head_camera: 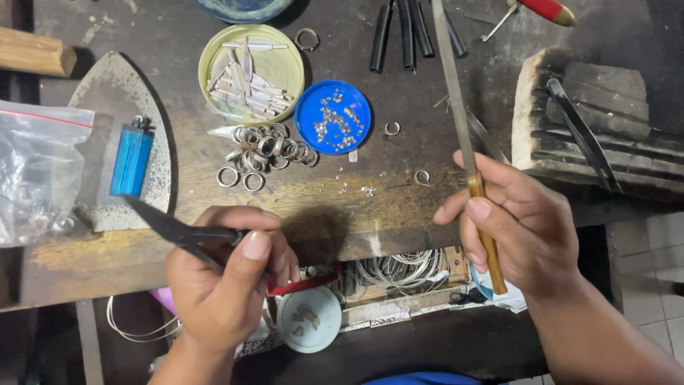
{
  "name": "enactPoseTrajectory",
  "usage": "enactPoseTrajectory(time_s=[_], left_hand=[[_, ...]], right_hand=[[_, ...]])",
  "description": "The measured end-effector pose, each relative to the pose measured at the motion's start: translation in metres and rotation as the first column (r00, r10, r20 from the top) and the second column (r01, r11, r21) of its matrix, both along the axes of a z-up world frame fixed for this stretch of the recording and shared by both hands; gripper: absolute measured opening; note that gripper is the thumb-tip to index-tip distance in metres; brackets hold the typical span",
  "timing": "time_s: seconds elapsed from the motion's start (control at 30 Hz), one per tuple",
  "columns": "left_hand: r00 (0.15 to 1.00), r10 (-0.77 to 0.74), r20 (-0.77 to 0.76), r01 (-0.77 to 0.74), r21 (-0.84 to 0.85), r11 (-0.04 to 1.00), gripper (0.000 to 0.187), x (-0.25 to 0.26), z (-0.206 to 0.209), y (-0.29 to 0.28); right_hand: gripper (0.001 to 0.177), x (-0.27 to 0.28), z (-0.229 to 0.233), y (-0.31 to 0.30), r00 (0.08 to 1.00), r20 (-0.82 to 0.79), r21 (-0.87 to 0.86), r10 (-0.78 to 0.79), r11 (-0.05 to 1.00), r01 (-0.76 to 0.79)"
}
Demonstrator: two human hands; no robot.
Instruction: The person is using a metal file to smooth and shape small metal rings and components on a jewelry workbench.
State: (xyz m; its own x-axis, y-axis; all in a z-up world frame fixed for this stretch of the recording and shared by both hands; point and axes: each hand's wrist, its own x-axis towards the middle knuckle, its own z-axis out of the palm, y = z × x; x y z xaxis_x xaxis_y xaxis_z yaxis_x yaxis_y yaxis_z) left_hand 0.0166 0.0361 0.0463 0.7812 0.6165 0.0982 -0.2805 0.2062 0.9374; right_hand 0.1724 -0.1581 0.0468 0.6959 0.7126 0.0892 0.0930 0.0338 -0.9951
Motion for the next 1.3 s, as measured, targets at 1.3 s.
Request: enactPoseTrajectory(time_s=[1.3], left_hand=[[0.922, 0.011, -0.388, 0.086, 0.232, 0.969, 0.016, 0.012, -0.009, 0.003]], right_hand=[[0.039, 0.011, 0.0, -0.013, 0.409, 0.858, -0.51, 0.312, 0.616, 0.6]])
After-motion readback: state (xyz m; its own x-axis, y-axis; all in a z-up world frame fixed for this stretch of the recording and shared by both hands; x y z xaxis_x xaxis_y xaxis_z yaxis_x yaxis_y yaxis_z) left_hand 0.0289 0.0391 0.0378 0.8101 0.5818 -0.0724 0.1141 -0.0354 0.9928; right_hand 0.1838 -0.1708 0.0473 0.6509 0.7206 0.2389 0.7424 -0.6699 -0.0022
